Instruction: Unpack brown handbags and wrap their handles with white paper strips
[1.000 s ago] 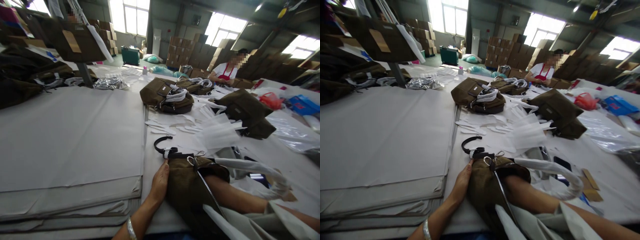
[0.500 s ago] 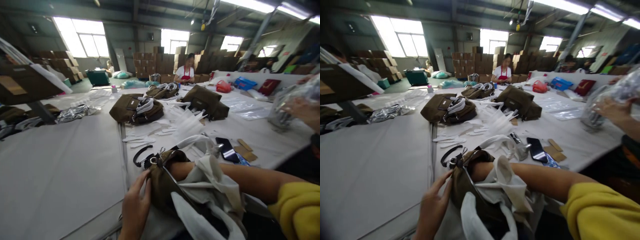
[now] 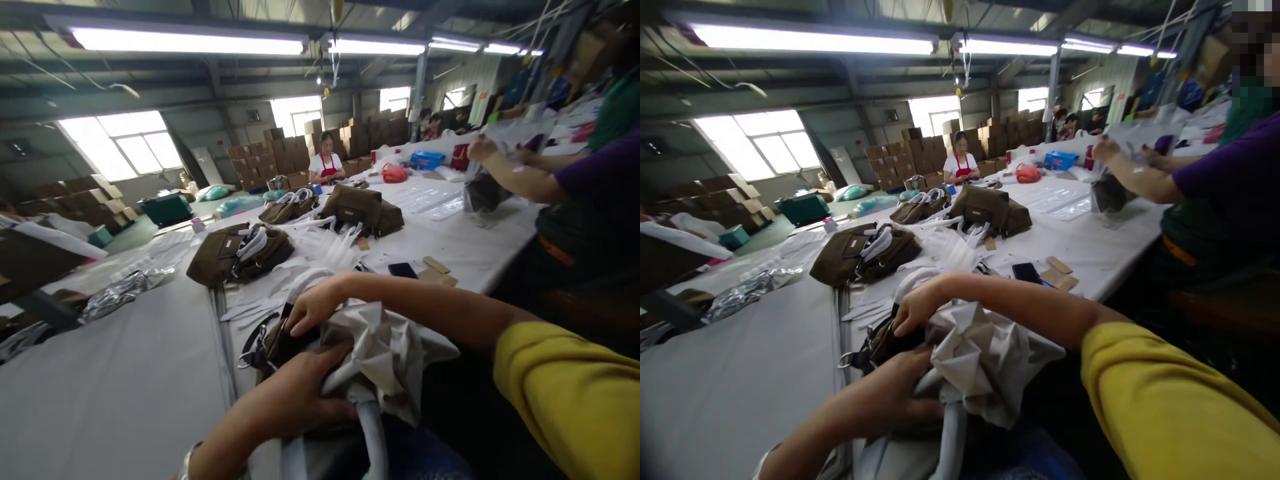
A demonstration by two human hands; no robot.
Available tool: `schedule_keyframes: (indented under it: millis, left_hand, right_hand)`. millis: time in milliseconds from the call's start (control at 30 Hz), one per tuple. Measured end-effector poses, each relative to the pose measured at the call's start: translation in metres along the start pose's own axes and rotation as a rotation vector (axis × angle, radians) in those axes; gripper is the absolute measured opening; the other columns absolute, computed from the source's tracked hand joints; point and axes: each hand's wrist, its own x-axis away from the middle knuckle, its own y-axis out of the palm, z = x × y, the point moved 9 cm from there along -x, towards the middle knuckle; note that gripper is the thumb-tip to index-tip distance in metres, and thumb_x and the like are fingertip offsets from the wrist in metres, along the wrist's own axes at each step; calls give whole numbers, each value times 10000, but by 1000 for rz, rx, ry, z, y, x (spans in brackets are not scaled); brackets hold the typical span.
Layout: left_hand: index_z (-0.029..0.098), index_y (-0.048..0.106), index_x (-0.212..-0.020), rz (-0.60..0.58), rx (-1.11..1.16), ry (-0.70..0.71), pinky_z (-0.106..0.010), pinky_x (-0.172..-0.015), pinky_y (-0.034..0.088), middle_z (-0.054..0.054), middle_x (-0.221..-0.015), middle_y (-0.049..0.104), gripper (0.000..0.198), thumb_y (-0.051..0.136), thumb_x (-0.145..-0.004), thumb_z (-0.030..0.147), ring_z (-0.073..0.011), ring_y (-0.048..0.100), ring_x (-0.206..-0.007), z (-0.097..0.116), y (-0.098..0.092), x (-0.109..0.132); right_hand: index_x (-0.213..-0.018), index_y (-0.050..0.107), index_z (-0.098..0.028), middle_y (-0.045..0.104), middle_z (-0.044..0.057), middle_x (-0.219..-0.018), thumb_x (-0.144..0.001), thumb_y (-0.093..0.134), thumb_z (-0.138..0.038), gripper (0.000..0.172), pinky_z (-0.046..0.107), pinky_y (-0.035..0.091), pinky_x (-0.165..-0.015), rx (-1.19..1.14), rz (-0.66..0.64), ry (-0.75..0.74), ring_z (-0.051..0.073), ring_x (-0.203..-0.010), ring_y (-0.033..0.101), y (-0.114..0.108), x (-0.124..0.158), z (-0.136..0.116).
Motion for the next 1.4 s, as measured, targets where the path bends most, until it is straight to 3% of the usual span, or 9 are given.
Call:
schedule_keyframes:
  millis: [100, 200, 367, 500, 700, 967, 1133, 1300, 1400]
  left_hand:
    - [283, 484, -1468, 58, 41, -56, -331, -1022, 472, -58, -1388, 625, 615, 671, -883, 251, -250, 644, -1138, -12, -2, 9]
    - [266, 337, -1548, 99, 38, -103, -327, -1007, 476, -74, -1372, 630, 718, 642, -899, 258, -248, 641, -1128, -21, -7, 17]
    - [257, 533, -1421, 155, -16, -77, -338, -1001, 488, -85, -1325, 654, 644, 722, -834, 443, -298, 615, -1173, -10, -28, 20]
    - [190, 759, -916, 406, -182, 25, -316, -787, 554, -93, -955, 740, 452, 596, -873, 609, -267, 686, -879, 15, -62, 11]
    - [162, 724, -1114, 431, -193, 75, -439, -943, 521, -139, -1014, 731, 772, 652, -688, 801, -328, 673, -960, 5, -45, -24]
    - [139, 705, -851, 600, -148, 16, -324, -732, 568, -60, -829, 709, 323, 795, -570, 272, -240, 655, -770, 0, -32, -23]
    - [132, 726, -813, 718, -35, -14, -281, -638, 558, -63, -799, 747, 183, 684, -698, 269, -211, 664, -707, -17, -42, 5]
    - [131, 730, -737, 824, -1, -141, -269, -590, 557, -52, -731, 764, 132, 652, -682, 223, -216, 682, -662, -39, -58, 33]
    - [124, 734, -743, 907, -1, -192, -280, -573, 571, -61, -708, 768, 152, 673, -660, 236, -233, 699, -642, -46, -69, 48]
  right_hand:
    - [-1285, 656, -186, 739, 28, -1186, -990, 536, -304, 340, 248, 527, -944, -25, 181, 4, 160, -1052, 701, -45, 71, -3]
    - [-1256, 684, -212, 715, 74, -1246, -977, 493, -492, 440, 377, 495, -1046, 170, 860, 338, 249, -1158, 668, -83, 201, 31]
    - [-1447, 528, -116, 545, 173, -1444, -882, 435, -724, 835, 574, 361, -1153, 40, 803, 882, 405, -1345, 499, 17, 319, 122]
    - [-1586, 242, -200, 443, 130, -1543, -896, 442, -747, 903, 507, 513, -1045, -491, 848, 690, 361, -1370, 484, 71, 294, 138]
    - [-1584, 241, -226, 206, 93, -1657, -930, 439, -706, 836, 530, 225, -1225, -677, 1004, 331, 308, -1503, 264, 41, 228, 89]
    - [-1573, 289, -226, 323, 102, -1620, -906, 537, -673, 841, 481, 179, -1239, -670, 739, -144, 314, -1501, 265, 35, 152, -8]
    - [-1491, 469, -231, 527, 111, -1488, -895, 672, -485, 678, 437, 352, -1174, -504, 688, -110, 308, -1391, 468, 25, 144, -13]
    - [-970, 728, -210, 755, 55, -905, -1016, 460, -434, 353, 317, 564, -824, -405, 1014, 129, 216, -881, 713, 20, 159, 33]
    - [-1027, 700, -221, 740, 75, -1010, -1012, 459, -412, 309, 376, 544, -904, -197, 1086, 259, 242, -982, 689, 33, 161, 59]
